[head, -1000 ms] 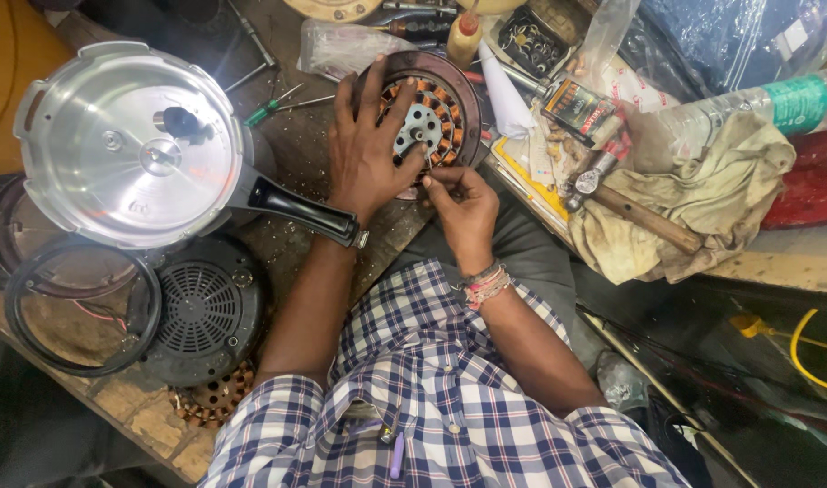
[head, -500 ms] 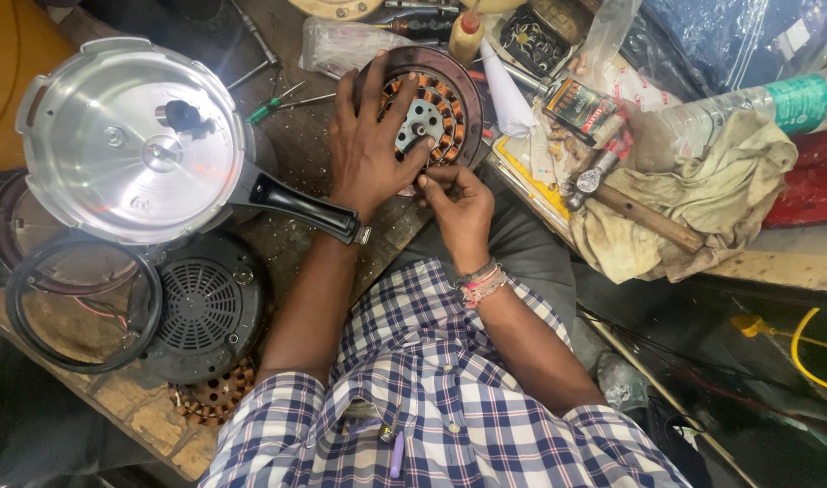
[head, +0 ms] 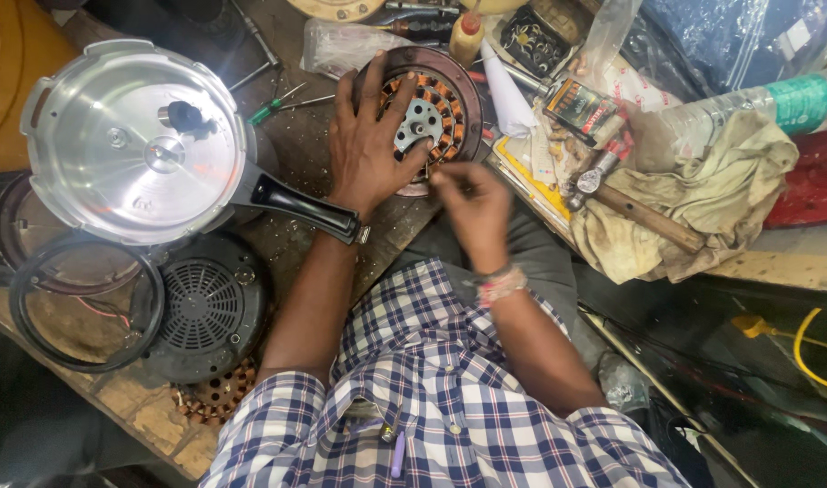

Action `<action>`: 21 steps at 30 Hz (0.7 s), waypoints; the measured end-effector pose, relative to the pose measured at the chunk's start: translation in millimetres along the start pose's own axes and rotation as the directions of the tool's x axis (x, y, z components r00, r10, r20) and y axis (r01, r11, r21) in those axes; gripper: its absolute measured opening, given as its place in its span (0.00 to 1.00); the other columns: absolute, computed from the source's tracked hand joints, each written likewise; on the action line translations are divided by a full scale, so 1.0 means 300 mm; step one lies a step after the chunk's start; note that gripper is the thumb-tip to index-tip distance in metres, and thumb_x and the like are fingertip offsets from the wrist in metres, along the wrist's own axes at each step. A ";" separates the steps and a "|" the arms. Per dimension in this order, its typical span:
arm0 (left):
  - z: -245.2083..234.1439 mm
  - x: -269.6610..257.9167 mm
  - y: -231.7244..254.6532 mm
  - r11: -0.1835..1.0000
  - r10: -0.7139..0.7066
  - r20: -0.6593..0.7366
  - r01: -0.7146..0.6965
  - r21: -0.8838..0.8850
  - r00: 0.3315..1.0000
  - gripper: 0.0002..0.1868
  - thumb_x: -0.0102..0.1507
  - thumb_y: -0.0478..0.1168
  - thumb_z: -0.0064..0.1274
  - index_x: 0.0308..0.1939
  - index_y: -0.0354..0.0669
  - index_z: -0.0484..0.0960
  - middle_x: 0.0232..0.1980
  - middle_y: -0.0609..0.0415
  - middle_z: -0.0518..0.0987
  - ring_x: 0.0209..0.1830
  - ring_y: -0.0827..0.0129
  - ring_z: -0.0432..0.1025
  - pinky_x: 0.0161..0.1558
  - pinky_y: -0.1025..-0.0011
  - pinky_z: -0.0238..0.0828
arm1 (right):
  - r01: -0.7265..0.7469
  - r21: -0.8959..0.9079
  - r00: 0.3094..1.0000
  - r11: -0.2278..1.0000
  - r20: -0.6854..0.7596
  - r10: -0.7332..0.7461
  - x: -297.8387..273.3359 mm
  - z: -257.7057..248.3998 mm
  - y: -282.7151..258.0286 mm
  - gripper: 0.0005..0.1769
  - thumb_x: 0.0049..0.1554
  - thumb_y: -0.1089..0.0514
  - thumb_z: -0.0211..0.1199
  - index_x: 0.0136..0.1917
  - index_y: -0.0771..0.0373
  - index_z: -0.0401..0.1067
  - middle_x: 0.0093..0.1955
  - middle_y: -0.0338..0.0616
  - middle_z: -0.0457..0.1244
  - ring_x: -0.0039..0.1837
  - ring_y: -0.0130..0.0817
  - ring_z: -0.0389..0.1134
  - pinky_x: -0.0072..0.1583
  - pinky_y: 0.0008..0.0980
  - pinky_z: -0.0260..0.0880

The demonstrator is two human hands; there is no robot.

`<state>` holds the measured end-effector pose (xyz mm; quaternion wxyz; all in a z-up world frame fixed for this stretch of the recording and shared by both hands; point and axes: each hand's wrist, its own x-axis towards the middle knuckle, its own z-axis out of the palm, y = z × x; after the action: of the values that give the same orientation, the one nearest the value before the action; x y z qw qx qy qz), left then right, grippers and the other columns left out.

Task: The person works on a circular electrical component with copper windings, using a small metal tool to adjust or clean the slots. The person holds the component with both hands and repeatedly manipulates the tool within the winding slots.

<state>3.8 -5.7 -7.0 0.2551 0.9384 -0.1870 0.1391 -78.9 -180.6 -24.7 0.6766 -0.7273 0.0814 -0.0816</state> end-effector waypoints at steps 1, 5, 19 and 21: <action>-0.001 -0.002 -0.002 1.000 -0.002 0.001 0.002 -0.002 1.000 0.45 0.56 0.59 0.66 0.77 0.60 0.70 0.83 0.51 0.49 0.78 0.35 0.47 0.66 0.37 0.60 | 0.004 -0.096 1.000 0.995 -0.026 -0.006 0.010 -0.049 -0.035 0.10 0.61 0.56 0.69 0.50 0.66 0.79 0.42 0.36 0.69 0.40 0.19 0.64 0.42 0.20 0.63; -0.004 -0.018 -0.014 0.999 -0.017 0.033 0.019 -0.051 0.999 0.45 0.57 0.57 0.65 0.77 0.59 0.69 0.83 0.49 0.49 0.79 0.34 0.46 0.65 0.35 0.60 | -0.048 0.692 0.982 0.721 0.164 -0.092 0.125 -0.270 -0.168 0.52 0.64 0.20 0.34 0.47 0.67 0.80 0.20 0.32 0.48 0.23 0.21 0.44 0.30 0.24 0.44; -0.012 -0.017 -0.025 0.998 0.028 0.010 -0.027 -0.055 1.000 0.44 0.59 0.56 0.67 0.77 0.57 0.70 0.84 0.49 0.49 0.80 0.35 0.45 0.67 0.33 0.58 | 0.479 -0.651 0.867 0.590 0.243 -0.435 0.371 -0.264 -0.045 0.08 0.57 0.62 0.74 0.51 0.64 0.81 0.43 0.47 0.64 0.46 0.43 0.67 0.46 0.42 0.67; -0.015 -0.020 -0.021 0.998 0.010 0.016 -0.009 -0.069 1.000 0.45 0.57 0.55 0.67 0.77 0.57 0.70 0.84 0.49 0.49 0.80 0.36 0.46 0.67 0.35 0.58 | 0.523 -0.724 0.835 0.450 0.330 -0.439 0.379 -0.224 -0.008 0.07 0.52 0.61 0.72 0.46 0.60 0.82 0.43 0.48 0.65 0.49 0.49 0.66 0.48 0.47 0.66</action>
<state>0.4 3.3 -8.0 0.2852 0.9292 -0.1983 0.1261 16.4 -271.7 -16.6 0.2348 -0.9439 -0.1325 -0.1906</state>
